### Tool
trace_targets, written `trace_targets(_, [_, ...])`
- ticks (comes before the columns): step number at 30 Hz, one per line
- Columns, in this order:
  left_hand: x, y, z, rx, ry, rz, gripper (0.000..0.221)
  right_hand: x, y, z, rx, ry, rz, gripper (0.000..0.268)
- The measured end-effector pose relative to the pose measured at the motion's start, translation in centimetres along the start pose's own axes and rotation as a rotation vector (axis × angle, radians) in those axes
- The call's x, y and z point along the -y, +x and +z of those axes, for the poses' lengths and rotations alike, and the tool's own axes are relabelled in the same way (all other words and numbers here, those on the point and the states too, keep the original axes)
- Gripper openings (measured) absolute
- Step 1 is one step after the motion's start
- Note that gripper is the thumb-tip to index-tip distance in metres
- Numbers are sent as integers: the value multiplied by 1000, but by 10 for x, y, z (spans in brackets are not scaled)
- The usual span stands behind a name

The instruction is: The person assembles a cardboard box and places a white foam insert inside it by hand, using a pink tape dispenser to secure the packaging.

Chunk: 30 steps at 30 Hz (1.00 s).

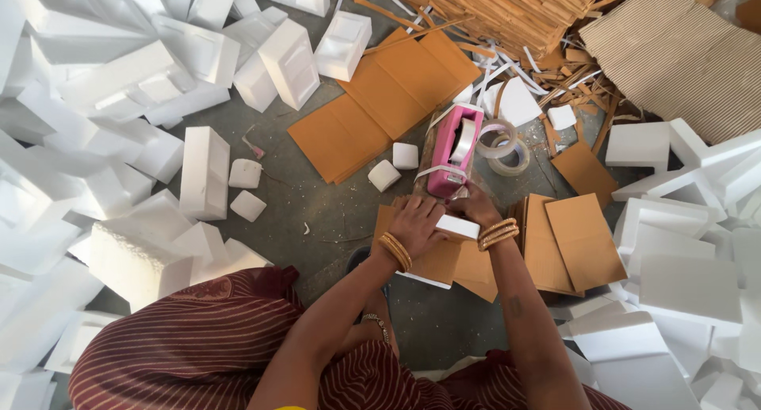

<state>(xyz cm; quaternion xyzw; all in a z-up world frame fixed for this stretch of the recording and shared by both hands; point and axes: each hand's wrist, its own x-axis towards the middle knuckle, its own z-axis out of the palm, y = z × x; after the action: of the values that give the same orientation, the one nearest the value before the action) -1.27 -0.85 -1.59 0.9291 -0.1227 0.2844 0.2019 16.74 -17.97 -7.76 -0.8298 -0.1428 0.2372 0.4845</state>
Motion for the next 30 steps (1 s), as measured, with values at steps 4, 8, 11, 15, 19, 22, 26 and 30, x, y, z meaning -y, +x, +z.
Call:
trace_targets(4, [-6,-4,-8,102,-47,8,50,11,-27,5,7,136,177,67])
trace_targets(8, [-10,-10,-14,83,-53,22,49,3,-28,8,37,218,204,54])
trace_targets(11, [-12,-11,-13,98,-54,8,45,-13,-25,11,91,331,203,44])
trace_targets(15, [-13,-13,-14,60,-37,2,45,-20,-26,9,95,353,211,41])
trace_targets(19, [-12,-15,-10,63,-65,29,43,-39,-22,10,141,322,183,52])
trace_targets(22, [-14,-19,-10,31,-68,61,42,-67,-13,15,207,264,60,62])
trace_targets(26, [-8,-17,-10,53,-58,42,40,-94,1,16,222,132,1,62])
trace_targets(30, [-10,-15,-7,67,-92,53,43,-98,8,11,142,-205,-64,65])
